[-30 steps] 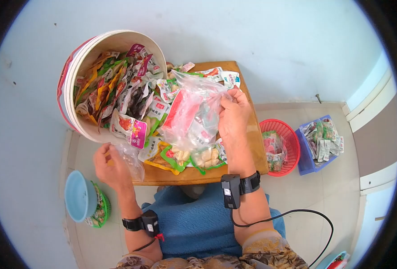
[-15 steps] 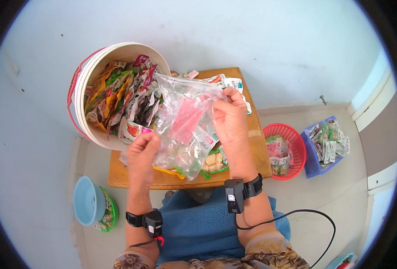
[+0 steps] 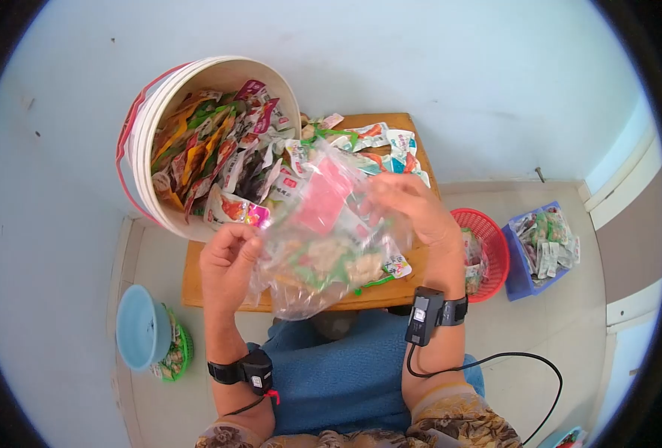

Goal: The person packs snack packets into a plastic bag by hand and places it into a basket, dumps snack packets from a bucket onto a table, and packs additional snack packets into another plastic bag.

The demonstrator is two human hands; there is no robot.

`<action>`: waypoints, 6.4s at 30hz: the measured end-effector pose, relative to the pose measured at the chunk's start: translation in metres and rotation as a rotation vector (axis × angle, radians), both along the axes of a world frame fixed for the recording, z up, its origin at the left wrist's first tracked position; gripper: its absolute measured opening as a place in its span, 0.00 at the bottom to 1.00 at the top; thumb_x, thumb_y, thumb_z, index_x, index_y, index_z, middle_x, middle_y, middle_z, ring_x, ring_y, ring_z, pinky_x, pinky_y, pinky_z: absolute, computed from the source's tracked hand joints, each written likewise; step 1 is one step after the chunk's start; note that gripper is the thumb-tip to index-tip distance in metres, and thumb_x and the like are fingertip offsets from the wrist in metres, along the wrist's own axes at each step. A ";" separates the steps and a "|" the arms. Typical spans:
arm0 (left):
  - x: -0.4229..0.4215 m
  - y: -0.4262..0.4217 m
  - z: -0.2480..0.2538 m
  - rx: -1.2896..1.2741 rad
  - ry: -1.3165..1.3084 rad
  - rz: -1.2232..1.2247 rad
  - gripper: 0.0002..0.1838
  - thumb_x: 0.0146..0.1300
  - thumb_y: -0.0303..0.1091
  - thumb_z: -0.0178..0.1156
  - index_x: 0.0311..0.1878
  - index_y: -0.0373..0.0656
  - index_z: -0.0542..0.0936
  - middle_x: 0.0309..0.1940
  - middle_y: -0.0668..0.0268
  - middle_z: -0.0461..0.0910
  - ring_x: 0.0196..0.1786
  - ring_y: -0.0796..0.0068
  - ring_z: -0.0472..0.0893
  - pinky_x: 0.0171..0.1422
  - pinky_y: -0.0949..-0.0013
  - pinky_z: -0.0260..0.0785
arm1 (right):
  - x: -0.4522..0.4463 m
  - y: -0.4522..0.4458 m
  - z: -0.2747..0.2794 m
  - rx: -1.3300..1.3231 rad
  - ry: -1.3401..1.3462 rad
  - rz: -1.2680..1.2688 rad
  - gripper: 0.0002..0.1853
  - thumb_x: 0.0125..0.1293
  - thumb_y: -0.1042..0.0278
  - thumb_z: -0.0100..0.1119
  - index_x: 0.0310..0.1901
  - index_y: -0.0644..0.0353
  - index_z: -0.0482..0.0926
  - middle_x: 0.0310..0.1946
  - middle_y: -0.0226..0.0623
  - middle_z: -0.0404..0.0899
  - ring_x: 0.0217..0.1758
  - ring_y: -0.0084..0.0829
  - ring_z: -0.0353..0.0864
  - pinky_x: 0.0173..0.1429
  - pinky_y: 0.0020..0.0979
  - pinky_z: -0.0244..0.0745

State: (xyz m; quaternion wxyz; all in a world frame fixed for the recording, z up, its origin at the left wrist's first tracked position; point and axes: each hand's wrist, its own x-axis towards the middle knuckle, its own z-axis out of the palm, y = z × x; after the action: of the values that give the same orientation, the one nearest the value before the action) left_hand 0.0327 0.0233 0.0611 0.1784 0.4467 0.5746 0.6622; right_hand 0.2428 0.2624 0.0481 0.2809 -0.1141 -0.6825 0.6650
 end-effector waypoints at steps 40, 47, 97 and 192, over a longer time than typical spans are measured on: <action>-0.005 -0.015 0.001 0.224 -0.371 0.256 0.12 0.75 0.36 0.54 0.46 0.36 0.78 0.41 0.62 0.82 0.41 0.74 0.82 0.49 0.72 0.74 | -0.039 -0.035 0.004 -0.212 0.209 -0.279 0.07 0.66 0.67 0.68 0.38 0.62 0.82 0.25 0.25 0.78 0.22 0.15 0.72 0.26 0.21 0.67; 0.002 -0.008 -0.015 0.204 -0.243 0.336 0.08 0.71 0.30 0.59 0.44 0.34 0.81 0.37 0.66 0.84 0.39 0.78 0.81 0.49 0.73 0.74 | -0.045 -0.047 0.007 -0.139 0.215 -0.143 0.10 0.67 0.64 0.68 0.36 0.62 0.82 0.24 0.26 0.78 0.21 0.16 0.73 0.23 0.22 0.67; 0.099 -0.066 0.062 -0.405 0.764 0.505 0.22 0.49 0.36 0.76 0.43 0.38 0.77 0.34 0.61 0.78 0.36 0.62 0.77 0.37 0.64 0.71 | -0.103 -0.120 0.005 -0.352 0.039 -0.106 0.14 0.68 0.58 0.66 0.30 0.60 0.80 0.19 0.23 0.73 0.18 0.13 0.67 0.20 0.20 0.60; 0.062 -0.079 0.060 -0.256 0.739 0.820 0.13 0.48 0.17 0.70 0.38 0.33 0.80 0.27 0.64 0.75 0.24 0.77 0.64 0.28 0.72 0.59 | -0.115 -0.169 0.000 0.721 0.389 -0.295 0.10 0.53 0.85 0.61 0.36 0.62 0.78 0.37 0.44 0.76 0.38 0.46 0.80 0.39 0.38 0.77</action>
State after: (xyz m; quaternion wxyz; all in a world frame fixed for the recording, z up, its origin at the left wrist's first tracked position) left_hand 0.0949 -0.0561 0.1212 -0.2537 0.3641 0.8010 0.4019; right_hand 0.1278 0.0932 0.0477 0.5181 0.0223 -0.7820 0.3458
